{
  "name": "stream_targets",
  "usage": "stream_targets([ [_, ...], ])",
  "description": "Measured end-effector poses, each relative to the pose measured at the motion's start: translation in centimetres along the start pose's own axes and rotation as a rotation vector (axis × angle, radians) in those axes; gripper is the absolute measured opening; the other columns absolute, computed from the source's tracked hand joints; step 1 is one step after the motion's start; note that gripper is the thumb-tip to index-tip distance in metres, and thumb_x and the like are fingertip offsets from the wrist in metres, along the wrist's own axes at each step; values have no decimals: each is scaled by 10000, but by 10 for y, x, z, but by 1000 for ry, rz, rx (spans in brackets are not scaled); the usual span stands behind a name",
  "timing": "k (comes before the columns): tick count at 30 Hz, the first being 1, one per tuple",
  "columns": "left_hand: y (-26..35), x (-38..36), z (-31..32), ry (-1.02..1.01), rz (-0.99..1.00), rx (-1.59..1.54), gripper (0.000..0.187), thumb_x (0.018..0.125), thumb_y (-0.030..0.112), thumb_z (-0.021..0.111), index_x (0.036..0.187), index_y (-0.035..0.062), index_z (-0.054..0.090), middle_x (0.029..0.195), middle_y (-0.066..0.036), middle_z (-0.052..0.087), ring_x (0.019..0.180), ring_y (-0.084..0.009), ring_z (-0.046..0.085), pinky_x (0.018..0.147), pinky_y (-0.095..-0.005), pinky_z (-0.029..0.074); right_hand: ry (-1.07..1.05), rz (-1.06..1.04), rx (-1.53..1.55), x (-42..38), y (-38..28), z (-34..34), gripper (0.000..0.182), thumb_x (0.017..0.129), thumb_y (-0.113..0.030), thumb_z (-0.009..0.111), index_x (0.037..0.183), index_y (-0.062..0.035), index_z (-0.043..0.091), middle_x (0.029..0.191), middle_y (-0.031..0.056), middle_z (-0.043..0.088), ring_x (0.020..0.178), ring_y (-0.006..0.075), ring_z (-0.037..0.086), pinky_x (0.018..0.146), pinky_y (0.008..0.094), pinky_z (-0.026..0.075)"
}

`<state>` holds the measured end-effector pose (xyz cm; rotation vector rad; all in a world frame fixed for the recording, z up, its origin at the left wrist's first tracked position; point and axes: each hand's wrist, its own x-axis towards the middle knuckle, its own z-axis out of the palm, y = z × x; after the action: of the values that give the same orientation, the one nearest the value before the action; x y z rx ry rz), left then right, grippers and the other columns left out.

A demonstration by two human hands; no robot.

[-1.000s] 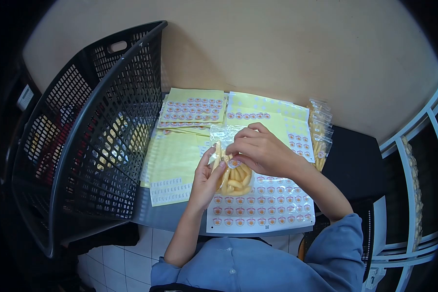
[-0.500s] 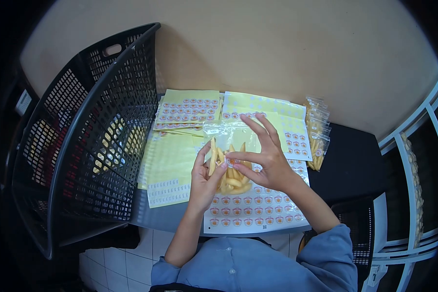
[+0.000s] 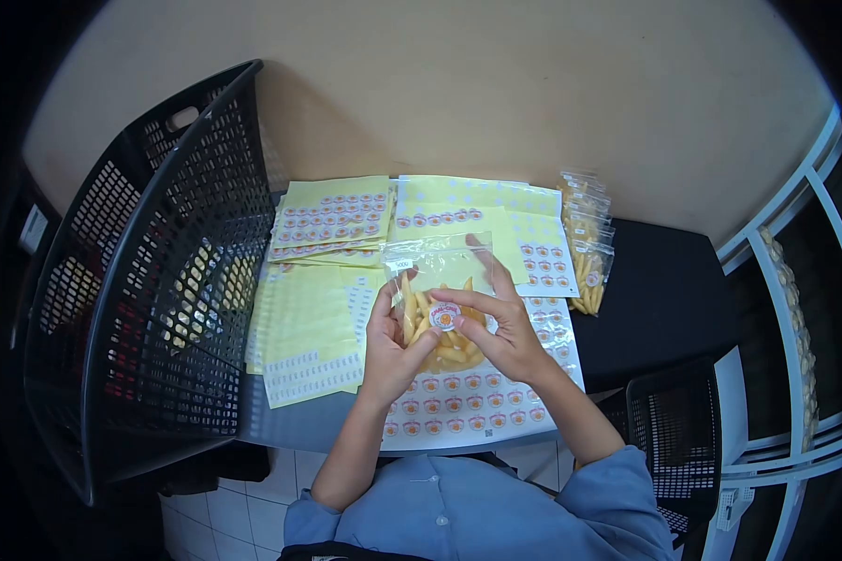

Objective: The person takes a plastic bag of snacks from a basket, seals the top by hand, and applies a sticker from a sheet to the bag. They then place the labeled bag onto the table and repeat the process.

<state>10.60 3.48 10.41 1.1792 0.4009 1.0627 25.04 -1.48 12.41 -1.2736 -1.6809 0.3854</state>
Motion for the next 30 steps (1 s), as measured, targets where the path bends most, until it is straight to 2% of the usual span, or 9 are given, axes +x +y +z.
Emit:
stream_targets([
  [6, -9, 3, 18, -55, -56, -7, 565, 716, -40, 524, 1224, 2, 281, 1038, -129, 504, 948, -146, 517, 803, -253, 429, 37, 63, 231, -15, 6, -9, 432, 745, -80, 519, 1171, -139, 487, 1272, 183, 310, 1190, 316, 310, 956, 398, 280],
  [9, -15, 4, 27, -52, -110, 0, 523, 747, 8, 561, 1201, 0, 302, 989, -112, 531, 908, -132, 532, 768, -240, 440, 21, 43, 133, -25, 9, -15, 477, 742, -70, 510, 1210, -133, 438, 1266, 176, 318, 1191, 312, 311, 959, 393, 279],
  [15, -42, 7, 51, 151, -54, -36, 333, 811, 57, 525, 1113, 3, 395, 927, -85, 555, 818, -95, 544, 687, -205, 449, 71, 27, 185, -46, 19, -24, 566, 718, -40, 530, 1255, -114, 367, 1282, 173, 285, 1160, 301, 354, 914, 370, 341],
  [18, -51, 9, 58, 188, -47, -32, 318, 820, 63, 512, 1109, -2, 396, 929, -91, 554, 821, -103, 546, 699, -207, 447, 301, 79, 313, -60, 20, -29, 630, 701, -48, 572, 1274, -61, 311, 1283, 183, 278, 1141, 282, 379, 881, 356, 372],
  [23, -68, 4, 74, 82, -53, 128, 438, 807, 67, 530, 1181, -22, 319, 1023, -116, 520, 932, -135, 517, 800, -251, 423, 113, 279, 299, -87, 42, -47, 716, 673, -74, 684, 1259, 17, 281, 1156, 134, 451, 991, 154, 488, 856, 279, 391],
  [24, -69, 2, 82, 17, -18, 159, 586, 819, 167, 523, 1271, 6, 187, 1172, -159, 428, 1053, -189, 450, 863, -314, 390, 159, 307, 356, -92, 47, -51, 701, 673, -73, 683, 1251, 13, 295, 1132, 126, 470, 996, 160, 494, 853, 280, 395],
  [25, -73, 4, 83, 15, -24, 158, 586, 819, 167, 523, 1271, 6, 187, 1172, -159, 428, 1053, -189, 450, 863, -314, 390, 204, 337, 414, -98, 53, -55, 687, 673, -71, 682, 1244, 9, 309, 1109, 117, 490, 1001, 166, 500, 850, 280, 399],
  [28, -71, 7, 75, -28, 107, 308, 656, 842, 369, 419, 1323, 78, 82, 1318, -175, 255, 1201, -266, 295, 925, -391, 312, 498, 351, 564, -112, 82, -84, 522, 702, 7, 642, 1144, 24, 365, 1062, 89, 495, 987, 145, 500, 854, 270, 409],
  [30, -69, 4, 49, 115, 225, 423, 610, 837, 272, 444, 1314, 68, 125, 1309, -172, 264, 1158, -272, 342, 891, -378, 348, 658, 358, 497, -127, 109, -108, 488, 714, 24, 622, 1130, 25, 366, 1050, 91, 498, 977, 156, 510, 849, 273, 420],
])
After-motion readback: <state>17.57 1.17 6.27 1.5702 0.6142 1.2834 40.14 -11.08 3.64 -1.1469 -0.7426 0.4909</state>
